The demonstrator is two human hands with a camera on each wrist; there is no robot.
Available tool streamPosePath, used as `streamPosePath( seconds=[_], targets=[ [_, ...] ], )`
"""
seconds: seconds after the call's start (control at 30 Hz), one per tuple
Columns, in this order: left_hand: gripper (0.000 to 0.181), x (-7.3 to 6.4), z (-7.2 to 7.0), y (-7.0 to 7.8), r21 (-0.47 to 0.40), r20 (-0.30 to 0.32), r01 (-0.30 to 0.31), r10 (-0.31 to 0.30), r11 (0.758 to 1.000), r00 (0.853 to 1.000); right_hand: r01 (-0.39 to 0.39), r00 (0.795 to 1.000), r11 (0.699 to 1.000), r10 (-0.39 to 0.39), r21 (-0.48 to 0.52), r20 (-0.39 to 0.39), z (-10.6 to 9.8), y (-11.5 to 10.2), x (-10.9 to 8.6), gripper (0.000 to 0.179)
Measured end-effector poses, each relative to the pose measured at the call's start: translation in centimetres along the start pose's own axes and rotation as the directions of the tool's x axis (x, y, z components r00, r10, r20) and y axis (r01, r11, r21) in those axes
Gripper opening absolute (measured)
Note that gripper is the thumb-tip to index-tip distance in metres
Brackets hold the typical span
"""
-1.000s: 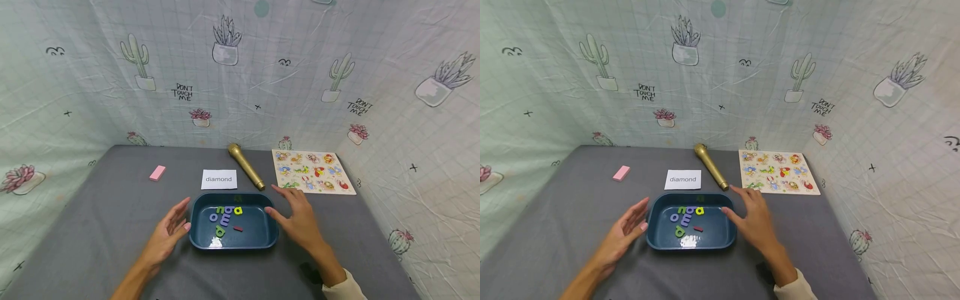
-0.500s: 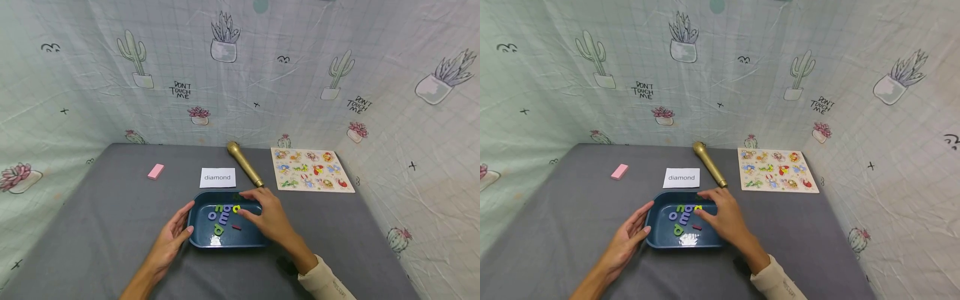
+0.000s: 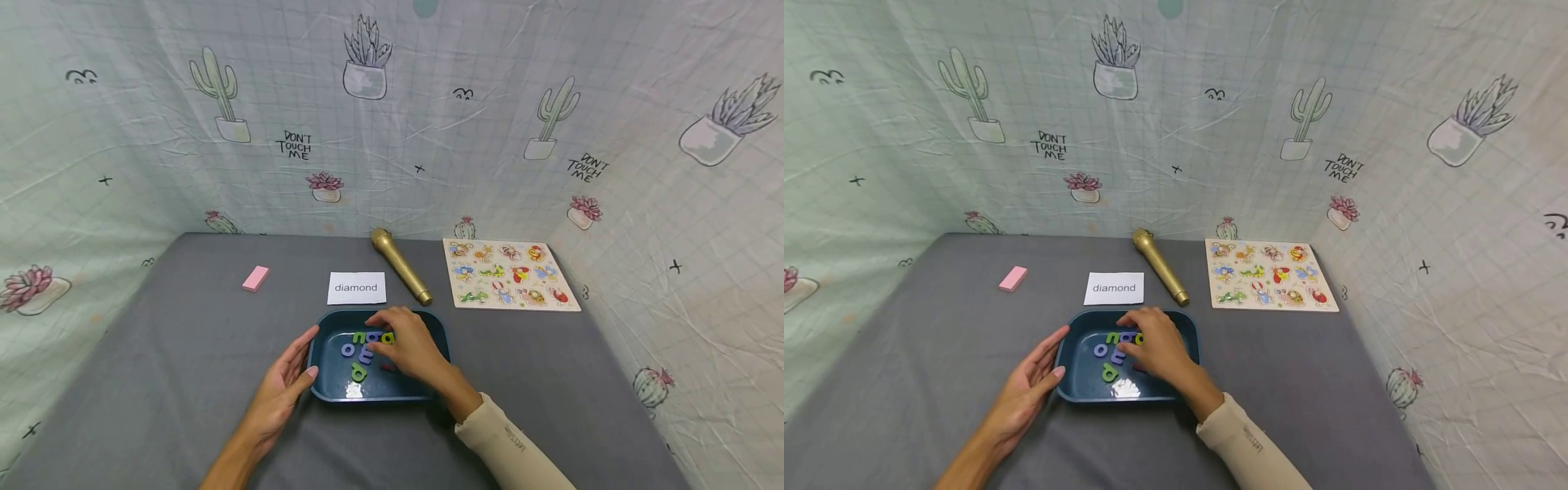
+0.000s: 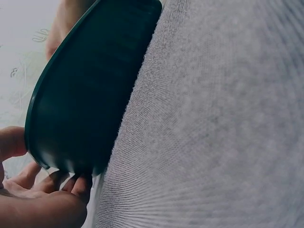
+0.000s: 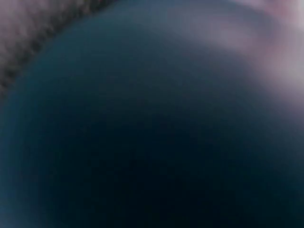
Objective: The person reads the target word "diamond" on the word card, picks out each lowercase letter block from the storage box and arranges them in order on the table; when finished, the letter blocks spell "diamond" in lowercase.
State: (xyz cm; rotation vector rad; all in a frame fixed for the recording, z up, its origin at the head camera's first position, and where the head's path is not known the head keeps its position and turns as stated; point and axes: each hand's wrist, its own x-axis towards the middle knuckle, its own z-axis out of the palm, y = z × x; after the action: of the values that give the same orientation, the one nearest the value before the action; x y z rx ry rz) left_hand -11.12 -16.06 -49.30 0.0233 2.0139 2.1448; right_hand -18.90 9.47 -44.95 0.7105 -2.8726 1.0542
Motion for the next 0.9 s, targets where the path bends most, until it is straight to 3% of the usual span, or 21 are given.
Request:
streamPosePath(
  seconds=[0.33,0.63,0.9],
  targets=[
    [0.064,0.0,-0.3,-0.3,0.022,0.022,-0.043,0.043,0.999,0.999,-0.01,1.0,0.996,0.008,-0.086,-0.021,1.2,1.0,0.8,0.026],
    [0.064,0.0,-0.2,-0.3,0.04,0.013,-0.028,0.028,0.999,1.0,-0.021,0.998,0.99,0.013,-0.137,-0.058,1.6,1.5,0.6,0.029],
    [0.065,0.1,-0.2,-0.4,0.043,0.008,-0.027,0.026,0.999,1.0,-0.053,0.998,0.982,0.049,-0.181,-0.028,1.9,1.6,0.6,0.028]
  ],
)
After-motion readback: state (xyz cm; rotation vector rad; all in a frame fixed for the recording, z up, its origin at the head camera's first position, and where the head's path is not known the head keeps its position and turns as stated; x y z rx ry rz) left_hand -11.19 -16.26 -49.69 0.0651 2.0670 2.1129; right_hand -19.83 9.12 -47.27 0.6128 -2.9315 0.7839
